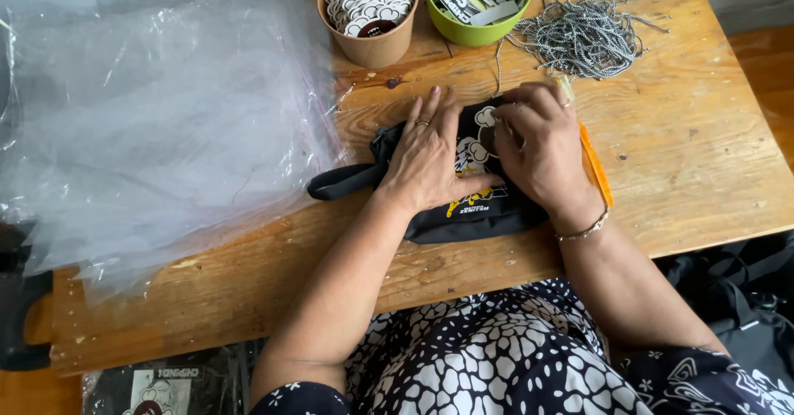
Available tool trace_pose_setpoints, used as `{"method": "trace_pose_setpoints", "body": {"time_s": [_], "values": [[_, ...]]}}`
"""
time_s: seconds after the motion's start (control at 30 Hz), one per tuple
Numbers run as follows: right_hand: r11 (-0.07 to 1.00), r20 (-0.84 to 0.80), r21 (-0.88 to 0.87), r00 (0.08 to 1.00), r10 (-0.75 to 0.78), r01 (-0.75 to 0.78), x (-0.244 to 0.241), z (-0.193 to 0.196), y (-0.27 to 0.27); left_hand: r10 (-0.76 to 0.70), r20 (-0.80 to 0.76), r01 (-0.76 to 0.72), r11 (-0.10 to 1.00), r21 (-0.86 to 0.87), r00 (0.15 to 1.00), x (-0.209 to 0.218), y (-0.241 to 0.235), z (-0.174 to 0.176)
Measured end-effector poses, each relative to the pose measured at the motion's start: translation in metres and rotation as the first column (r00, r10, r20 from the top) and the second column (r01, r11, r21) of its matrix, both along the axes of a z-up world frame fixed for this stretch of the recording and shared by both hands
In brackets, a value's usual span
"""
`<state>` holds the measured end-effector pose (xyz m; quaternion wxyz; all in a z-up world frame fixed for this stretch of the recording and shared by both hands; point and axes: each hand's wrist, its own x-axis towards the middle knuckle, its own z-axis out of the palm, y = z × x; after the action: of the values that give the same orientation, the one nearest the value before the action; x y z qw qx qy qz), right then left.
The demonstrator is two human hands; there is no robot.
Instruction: The person attaches a metal chain to a bear-shaped keychain and then secures it to a black drawstring bag. They manipulate the chain and the bag's drawstring to fasten the keychain in place.
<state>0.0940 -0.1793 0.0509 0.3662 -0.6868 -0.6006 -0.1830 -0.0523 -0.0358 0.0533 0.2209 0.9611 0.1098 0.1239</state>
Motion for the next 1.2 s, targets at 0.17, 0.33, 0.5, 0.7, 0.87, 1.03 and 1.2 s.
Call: {"method": "trace_pose_setpoints", "body": {"time_s": [0.17,0.33,0.5,0.7,0.87,1.03,1.2], "values": [[0.938,0.023,-0.323,0.991,-0.129,0.129,-0.03,0.012,0.0,0.014,-0.082,-0.008,0.997,0.083,0.997,-0.004,0.0,0.007],[0.854,0.019,-0.494,0.985,-0.174,0.161,-0.021,-0.007,0.002,0.09,-0.29,-0.025,0.975,0.219,0.953,-0.012,-0.015,0.027],[0.941,0.048,-0.298,0.987,-0.152,0.159,-0.022,-0.006,0.001,0.051,-0.266,-0.013,0.99,0.142,0.962,-0.013,-0.013,0.009],[0.969,0.038,-0.184,0.986,-0.16,0.164,-0.013,-0.022,-0.005,0.083,-0.03,-0.075,0.975,0.211,0.996,-0.013,0.007,-0.019],[0.991,-0.015,-0.067,0.993,-0.114,0.113,-0.011,-0.018,-0.004,0.108,0.182,-0.16,0.94,0.301,0.977,-0.011,0.004,-0.021],[0.998,0.05,-0.024,0.997,-0.064,0.065,-0.039,0.007,0.006,0.271,0.169,-0.314,0.889,0.334,0.948,-0.014,-0.01,-0.012],[0.897,0.043,-0.414,0.988,-0.15,0.154,-0.045,-0.004,0.004,0.332,-0.119,-0.307,0.933,0.19,0.936,-0.017,-0.007,-0.008]]}}
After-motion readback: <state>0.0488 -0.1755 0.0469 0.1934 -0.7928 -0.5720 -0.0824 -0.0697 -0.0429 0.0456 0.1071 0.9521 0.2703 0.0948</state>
